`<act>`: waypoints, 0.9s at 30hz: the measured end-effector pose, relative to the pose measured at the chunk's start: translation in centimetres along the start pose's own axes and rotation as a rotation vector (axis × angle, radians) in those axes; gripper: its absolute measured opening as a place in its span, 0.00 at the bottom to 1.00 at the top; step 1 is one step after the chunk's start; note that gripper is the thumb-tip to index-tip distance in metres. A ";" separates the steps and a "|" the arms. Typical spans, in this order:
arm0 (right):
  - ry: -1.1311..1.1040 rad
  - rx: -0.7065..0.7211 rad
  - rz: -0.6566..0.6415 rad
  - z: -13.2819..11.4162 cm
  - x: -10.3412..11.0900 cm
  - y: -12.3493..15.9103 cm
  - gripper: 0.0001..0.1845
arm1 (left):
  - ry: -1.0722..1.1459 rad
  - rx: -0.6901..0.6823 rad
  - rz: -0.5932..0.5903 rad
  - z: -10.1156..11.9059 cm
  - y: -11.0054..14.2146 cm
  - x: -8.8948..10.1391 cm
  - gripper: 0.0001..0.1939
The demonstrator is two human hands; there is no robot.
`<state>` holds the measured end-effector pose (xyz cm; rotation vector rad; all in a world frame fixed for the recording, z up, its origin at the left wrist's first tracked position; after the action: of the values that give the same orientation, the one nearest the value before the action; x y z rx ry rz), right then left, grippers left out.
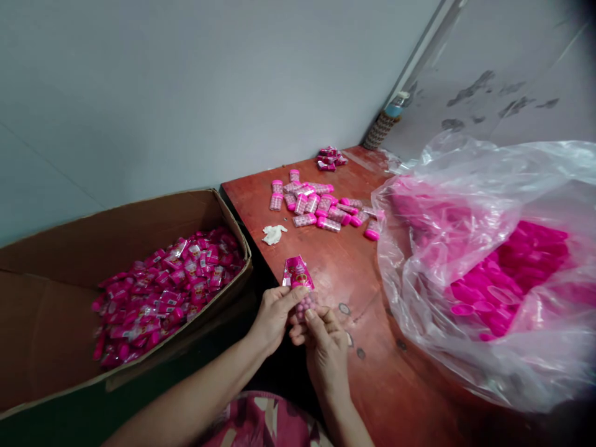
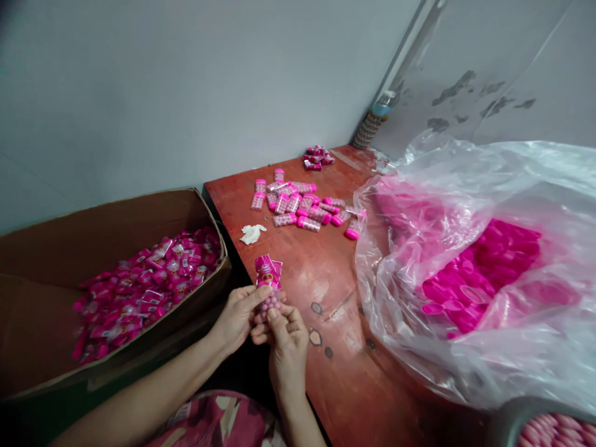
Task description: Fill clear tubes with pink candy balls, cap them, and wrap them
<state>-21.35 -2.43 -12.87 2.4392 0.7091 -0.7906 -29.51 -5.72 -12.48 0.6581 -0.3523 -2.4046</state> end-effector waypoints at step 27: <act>0.422 0.291 -0.052 -6.3 -1.3 -5.0 0.08 | -0.353 -0.009 -0.056 0.6 0.7 1.4 0.15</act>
<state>-22.80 4.51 -8.88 2.9059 0.8626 -0.4178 -30.41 -7.09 -12.16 0.2382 -0.4727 -2.5738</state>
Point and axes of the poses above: each hand's wrist, its own y-axis away from the middle knuckle, its own x-axis out of the back of the hand, z = x × y, the point moved 7 cm from there along -y, towards the middle knuckle, and after that the axes turned 14 degrees about -y, right-handed, at the moved point
